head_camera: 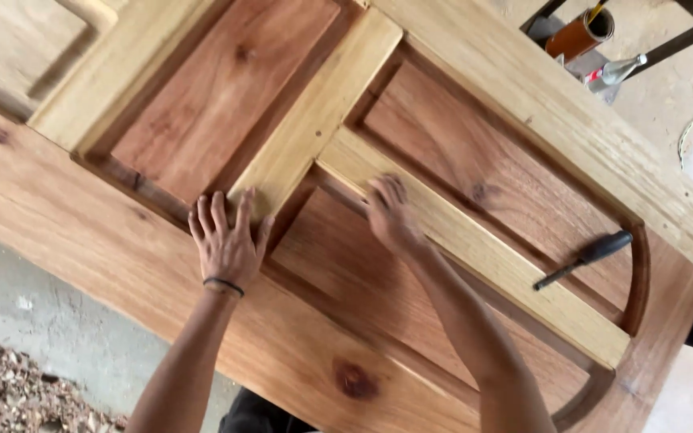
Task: The person uses a curved carving tool to shape and smooth the edges of a wooden frame on a large plank. They repeatedly run the tool along the curved and straight edges of the wood, removing shavings and refining the surface.
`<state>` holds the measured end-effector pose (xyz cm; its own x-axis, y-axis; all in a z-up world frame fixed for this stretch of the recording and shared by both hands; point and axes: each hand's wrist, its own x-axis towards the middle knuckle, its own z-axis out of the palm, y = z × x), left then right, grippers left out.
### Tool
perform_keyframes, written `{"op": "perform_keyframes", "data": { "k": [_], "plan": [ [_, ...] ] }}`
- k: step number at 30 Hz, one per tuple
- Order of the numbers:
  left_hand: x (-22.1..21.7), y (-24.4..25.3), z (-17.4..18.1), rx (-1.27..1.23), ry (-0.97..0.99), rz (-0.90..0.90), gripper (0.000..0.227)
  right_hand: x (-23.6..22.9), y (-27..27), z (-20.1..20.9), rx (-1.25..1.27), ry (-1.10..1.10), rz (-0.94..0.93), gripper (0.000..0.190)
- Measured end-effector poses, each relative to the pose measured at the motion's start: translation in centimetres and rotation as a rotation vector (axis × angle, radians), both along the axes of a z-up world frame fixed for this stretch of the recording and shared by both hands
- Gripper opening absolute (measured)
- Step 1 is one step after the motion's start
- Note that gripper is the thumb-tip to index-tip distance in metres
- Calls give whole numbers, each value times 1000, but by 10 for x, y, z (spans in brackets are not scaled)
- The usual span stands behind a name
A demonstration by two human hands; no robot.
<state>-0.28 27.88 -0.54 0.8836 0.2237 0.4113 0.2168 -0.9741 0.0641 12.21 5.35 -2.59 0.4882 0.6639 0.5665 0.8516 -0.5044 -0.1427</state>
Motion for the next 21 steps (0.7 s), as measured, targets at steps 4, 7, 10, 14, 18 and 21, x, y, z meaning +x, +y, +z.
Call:
{"op": "perform_keyframes", "data": {
  "k": [4,7,10,14,18,21],
  "plan": [
    [5,4,-3,-79,40,31,47,32,74,-3,90,-8,29,17],
    [-4,2,-6,-111,85,23,45,33,72,-49,55,18,1,22],
    [-1,3,-6,-138,114,37,47,26,44,-54,71,62,13,16],
    [-2,3,-2,-250,214,39,52,24,38,-61,66,127,27,11],
    [-3,3,2,-337,343,49,54,41,72,-77,34,62,11,16],
    [-2,5,3,-320,320,41,51,30,61,-59,-8,47,18,16]
  ]
}}
